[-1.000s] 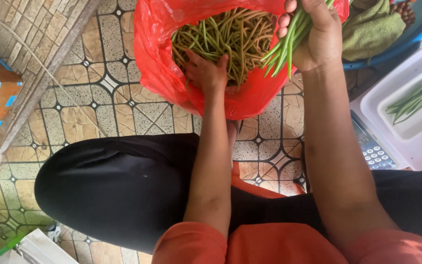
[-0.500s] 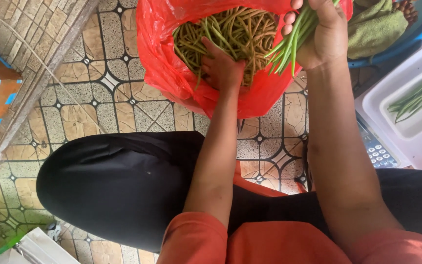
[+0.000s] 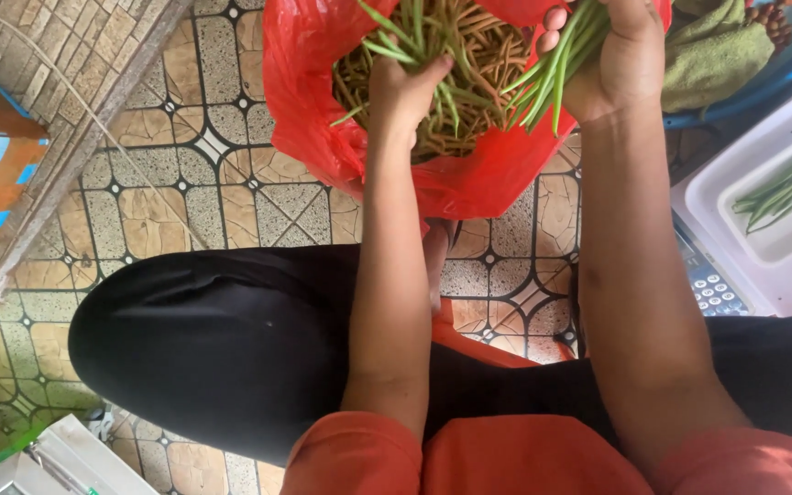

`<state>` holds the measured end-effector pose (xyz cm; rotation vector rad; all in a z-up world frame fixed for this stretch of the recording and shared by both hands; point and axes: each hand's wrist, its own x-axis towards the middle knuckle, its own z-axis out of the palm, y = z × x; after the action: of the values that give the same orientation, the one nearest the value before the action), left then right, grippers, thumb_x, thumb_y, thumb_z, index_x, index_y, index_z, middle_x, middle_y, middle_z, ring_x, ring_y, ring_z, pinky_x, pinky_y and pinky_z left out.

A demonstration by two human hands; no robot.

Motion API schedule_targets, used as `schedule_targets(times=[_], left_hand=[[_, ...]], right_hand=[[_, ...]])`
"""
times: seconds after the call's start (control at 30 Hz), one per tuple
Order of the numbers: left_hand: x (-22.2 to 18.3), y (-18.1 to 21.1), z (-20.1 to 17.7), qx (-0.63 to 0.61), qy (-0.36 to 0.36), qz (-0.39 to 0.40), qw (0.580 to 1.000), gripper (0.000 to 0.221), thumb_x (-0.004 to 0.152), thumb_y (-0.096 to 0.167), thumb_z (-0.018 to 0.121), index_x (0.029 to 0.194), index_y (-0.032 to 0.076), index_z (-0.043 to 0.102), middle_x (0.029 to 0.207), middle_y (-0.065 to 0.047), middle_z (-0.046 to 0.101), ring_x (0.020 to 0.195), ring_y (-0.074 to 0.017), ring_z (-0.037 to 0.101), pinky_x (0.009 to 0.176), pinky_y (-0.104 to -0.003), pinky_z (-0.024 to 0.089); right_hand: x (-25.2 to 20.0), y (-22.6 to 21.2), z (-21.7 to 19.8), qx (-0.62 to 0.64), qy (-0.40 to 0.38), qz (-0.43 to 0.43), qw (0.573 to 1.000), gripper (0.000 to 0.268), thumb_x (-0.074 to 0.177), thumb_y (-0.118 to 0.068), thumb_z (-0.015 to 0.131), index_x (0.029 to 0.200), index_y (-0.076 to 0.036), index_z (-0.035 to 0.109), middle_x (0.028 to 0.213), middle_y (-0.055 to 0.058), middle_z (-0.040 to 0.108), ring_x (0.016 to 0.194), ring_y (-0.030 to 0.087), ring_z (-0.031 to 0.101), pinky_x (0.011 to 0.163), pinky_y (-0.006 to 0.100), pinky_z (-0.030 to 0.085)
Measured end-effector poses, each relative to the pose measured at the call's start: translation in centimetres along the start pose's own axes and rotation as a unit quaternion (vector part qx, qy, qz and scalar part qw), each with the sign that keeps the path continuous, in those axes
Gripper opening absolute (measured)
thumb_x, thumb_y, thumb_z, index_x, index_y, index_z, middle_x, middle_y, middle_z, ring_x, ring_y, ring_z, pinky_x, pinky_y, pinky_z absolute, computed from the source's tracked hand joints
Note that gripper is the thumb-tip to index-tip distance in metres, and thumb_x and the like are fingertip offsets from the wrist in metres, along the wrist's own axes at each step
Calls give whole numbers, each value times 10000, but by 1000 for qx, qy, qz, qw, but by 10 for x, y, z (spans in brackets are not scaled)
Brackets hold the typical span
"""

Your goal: Arranging and aligning long beans from a plastic bag onto a scale for weighing.

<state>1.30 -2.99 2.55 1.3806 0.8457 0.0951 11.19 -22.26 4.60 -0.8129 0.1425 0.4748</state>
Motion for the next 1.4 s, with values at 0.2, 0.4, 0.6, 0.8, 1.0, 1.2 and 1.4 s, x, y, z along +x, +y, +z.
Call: schedule_targets(times=[0.2,0.4,0.6,0.8,1.0,1.2,1.4], left_hand=[[-63,73,-50,209,58,281,935,282,882,387,722,970,124,668,999,-46,780,951,-182,775,850,-275,628],[-260,171,-70,259,-161,292,907,230,926,343,534,860,123,526,755,22,500,726,-84,462,721,-260,264],[-259,220,-21,405,-340,22,848,239,726,255,491,831,64,589,865,-37,634,885,-128,604,995,-292,201],[-258,271,-3,491,-501,-239,671,375,523,166,456,799,12,659,970,-85,776,1040,-160,753,1269,-336,148],[-99,99,-37,291,24,318,902,69,835,200,739,771,190,717,711,82,762,625,-56,691,577,-265,531],[-13,-36,-2,481,-135,62,864,364,904,-61,552,1064,172,782,1163,0,766,1082,-225,717,878,-407,584],[12,-84,-5,518,26,-2,855,290,952,33,553,954,211,782,1041,-76,760,1110,-319,551,874,-444,450]], right_hand=[[2,-2,-8,0,-22,7,1000,105,871,-127,698,798,-92,632,757,21,621,678,172,639,602,293,498],[1,6,4,5,-4,27,1000,160,937,-65,722,836,-95,603,760,45,618,671,194,635,632,337,534],[-10,6,21,-43,1,23,999,192,896,-86,735,754,-87,605,736,46,641,663,170,645,608,309,531],[-12,4,22,-39,-11,22,999,177,915,-47,712,778,-71,601,748,64,634,680,226,681,622,372,583],[-7,7,13,-43,-11,3,999,153,938,23,659,797,-18,615,741,120,668,591,220,618,577,371,545],[-7,2,11,-91,13,2,996,250,949,-1,653,743,-112,565,653,39,589,585,177,591,562,347,506],[-5,1,7,-86,3,-20,996,232,914,-24,680,718,-85,571,679,61,605,606,191,611,569,359,524]])
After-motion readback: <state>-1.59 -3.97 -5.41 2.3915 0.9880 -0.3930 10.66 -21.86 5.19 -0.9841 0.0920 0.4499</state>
